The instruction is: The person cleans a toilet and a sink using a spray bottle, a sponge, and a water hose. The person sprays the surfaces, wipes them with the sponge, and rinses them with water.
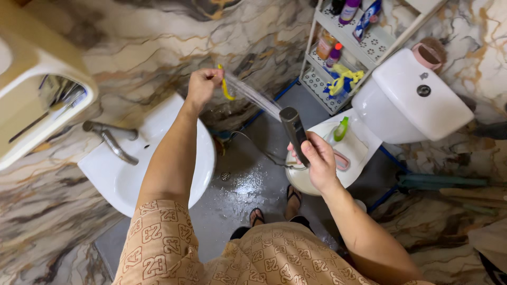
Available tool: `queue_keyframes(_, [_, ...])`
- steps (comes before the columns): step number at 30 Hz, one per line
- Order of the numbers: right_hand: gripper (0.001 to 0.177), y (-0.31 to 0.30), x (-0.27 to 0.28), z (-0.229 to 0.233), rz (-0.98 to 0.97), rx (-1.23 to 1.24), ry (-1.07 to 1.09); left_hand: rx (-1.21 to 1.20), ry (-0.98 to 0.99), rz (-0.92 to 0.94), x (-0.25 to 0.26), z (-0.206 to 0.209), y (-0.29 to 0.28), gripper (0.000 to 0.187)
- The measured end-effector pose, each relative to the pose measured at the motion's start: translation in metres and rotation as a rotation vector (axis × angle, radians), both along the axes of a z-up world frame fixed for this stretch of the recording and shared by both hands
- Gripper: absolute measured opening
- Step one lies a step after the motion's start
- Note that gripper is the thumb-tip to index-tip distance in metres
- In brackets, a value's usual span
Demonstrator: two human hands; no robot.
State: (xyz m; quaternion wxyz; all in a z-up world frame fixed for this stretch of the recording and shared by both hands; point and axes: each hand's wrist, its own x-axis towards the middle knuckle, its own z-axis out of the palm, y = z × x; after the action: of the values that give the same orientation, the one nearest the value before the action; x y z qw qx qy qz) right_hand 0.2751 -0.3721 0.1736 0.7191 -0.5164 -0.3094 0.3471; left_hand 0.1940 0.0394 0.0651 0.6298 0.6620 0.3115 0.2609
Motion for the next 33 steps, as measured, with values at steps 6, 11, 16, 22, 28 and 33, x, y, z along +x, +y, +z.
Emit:
queue_keyframes(6, [0.045,-0.015,0.037,-0.005,-0.070,-0.009,-0.007,-0.277,-0.235,-0.057,0.082,0.005,-0.015,0.030])
queue_keyframes(11, [0.045,-0.024,0.059,-0.016,-0.110,0.017,0.027,-0.306,-0.073,-0.128,0.145,0.016,-0.029,0.029])
queue_keyframes(16, [0.046,-0.039,0.080,-0.019,-0.280,0.031,0.062,-0.360,-0.052,-0.203,0.201,0.019,-0.044,0.023])
queue_keyframes(22, [0.046,-0.053,0.101,-0.009,-0.356,0.144,0.194,-0.638,-0.228,-0.345,0.242,0.025,-0.066,0.018])
queue_keyframes(28, [0.047,-0.059,0.105,-0.008,-0.378,0.119,0.225,-0.692,-0.277,-0.374,0.277,0.024,-0.080,0.018])
queue_keyframes(33, [0.048,-0.060,0.108,-0.013,-0.396,0.116,0.267,-0.739,-0.244,-0.343,0.296,0.021,-0.092,0.013])
